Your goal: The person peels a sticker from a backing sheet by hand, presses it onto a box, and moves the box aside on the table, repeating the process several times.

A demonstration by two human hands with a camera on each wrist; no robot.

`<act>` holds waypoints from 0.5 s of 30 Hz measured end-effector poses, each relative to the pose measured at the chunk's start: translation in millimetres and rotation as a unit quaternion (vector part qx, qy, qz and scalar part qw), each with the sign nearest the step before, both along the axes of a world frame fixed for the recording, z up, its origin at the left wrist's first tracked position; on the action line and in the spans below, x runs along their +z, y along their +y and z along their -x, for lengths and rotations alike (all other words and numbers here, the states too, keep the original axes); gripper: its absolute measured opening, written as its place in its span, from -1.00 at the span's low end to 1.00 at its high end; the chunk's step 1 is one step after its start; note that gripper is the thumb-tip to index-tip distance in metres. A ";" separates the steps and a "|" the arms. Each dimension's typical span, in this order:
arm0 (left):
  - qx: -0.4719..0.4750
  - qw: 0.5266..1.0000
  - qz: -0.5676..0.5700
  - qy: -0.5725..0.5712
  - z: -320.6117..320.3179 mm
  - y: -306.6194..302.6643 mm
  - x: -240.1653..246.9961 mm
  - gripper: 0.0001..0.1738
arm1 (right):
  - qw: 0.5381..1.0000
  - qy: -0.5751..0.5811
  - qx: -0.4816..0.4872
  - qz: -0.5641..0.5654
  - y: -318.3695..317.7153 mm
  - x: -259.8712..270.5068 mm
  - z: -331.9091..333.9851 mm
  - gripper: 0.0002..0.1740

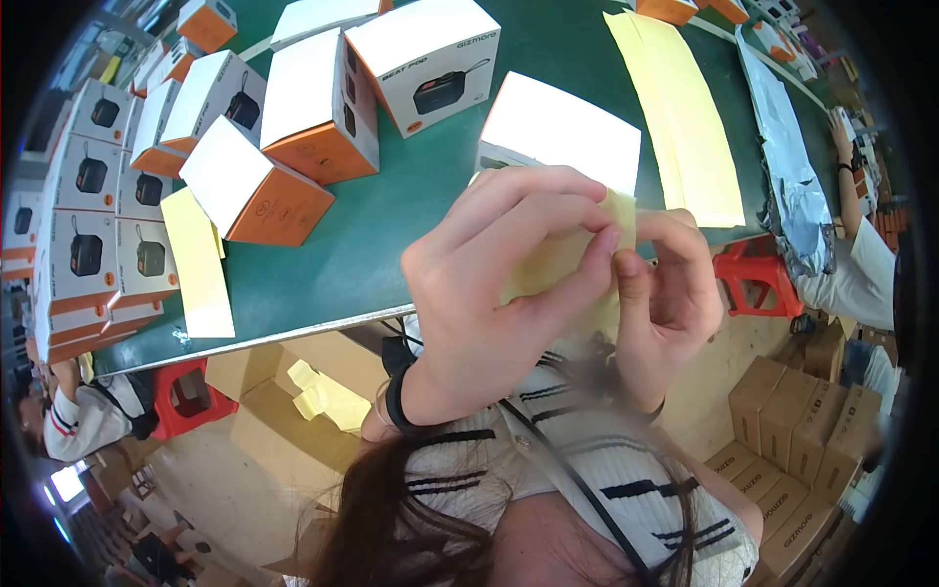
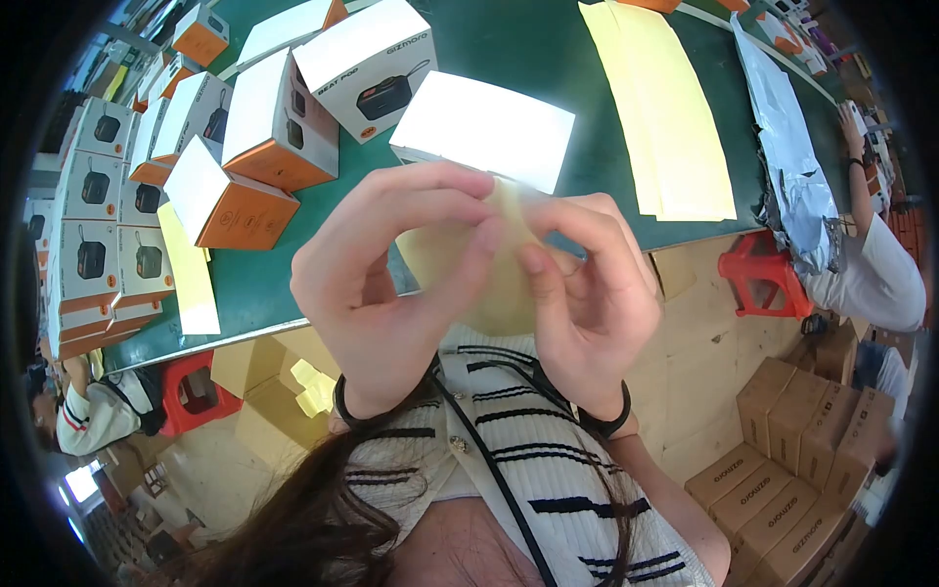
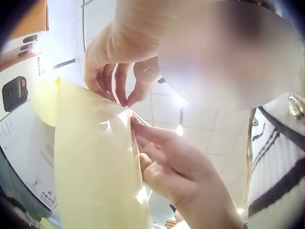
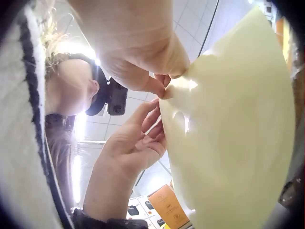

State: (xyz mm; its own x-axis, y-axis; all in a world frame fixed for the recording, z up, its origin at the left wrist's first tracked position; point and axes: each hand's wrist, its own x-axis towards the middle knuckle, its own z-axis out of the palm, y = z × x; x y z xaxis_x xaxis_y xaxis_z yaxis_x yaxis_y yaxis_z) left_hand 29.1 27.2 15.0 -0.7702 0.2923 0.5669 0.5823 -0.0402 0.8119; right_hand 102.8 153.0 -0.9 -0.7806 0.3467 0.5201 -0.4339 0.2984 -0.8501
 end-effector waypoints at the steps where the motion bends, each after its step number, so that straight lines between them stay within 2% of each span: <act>1: 0.013 1.000 0.011 0.018 -0.5 0.7 -0.2 -0.78 | 1.000 0.000 0.000 0.000 0.2 0.0 -0.2 -0.76; 5: 0.017 0.999 0.021 0.040 0.0 2.3 -1.3 -0.78 | 1.000 -0.006 0.004 0.017 -2.0 0.4 -0.8 -0.77; 8: 0.032 0.997 -0.044 0.049 3.0 2.7 -5.3 -0.70 | 1.000 0.000 -0.018 0.014 2.0 -3.4 0.0 -0.77; 10: 0.135 0.981 -0.063 0.122 5.2 -3.1 -4.6 -0.68 | 0.999 0.004 -0.037 0.003 8.5 -8.4 -3.0 -0.76; 11: 0.176 0.970 -0.031 0.167 8.4 -9.3 -3.8 -0.75 | 0.996 -0.008 -0.082 0.046 12.5 -11.1 -7.7 -0.75; 12: 0.176 0.969 -0.030 0.168 11.5 -10.0 -4.4 -0.75 | 0.988 -0.020 -0.127 0.089 16.3 -12.6 -12.6 -0.75; 14: 0.274 0.901 0.104 0.319 20.9 -8.0 -8.4 -0.77 | 0.984 -0.013 -0.151 0.090 24.6 -11.7 -19.1 -0.73; 15: 0.253 0.909 0.112 0.312 22.2 -4.4 -12.3 -0.79 | 0.979 -0.006 -0.183 0.088 31.2 -14.4 -22.2 -0.74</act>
State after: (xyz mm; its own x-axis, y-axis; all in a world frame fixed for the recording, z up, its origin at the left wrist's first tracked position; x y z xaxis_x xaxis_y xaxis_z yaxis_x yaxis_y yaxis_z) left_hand 6.9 22.7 2.7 -0.3863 0.1527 0.9096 0.8306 0.4864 0.2712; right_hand 125.0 184.2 -15.3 -0.5931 0.6879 0.4183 -0.3144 0.2804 -0.9069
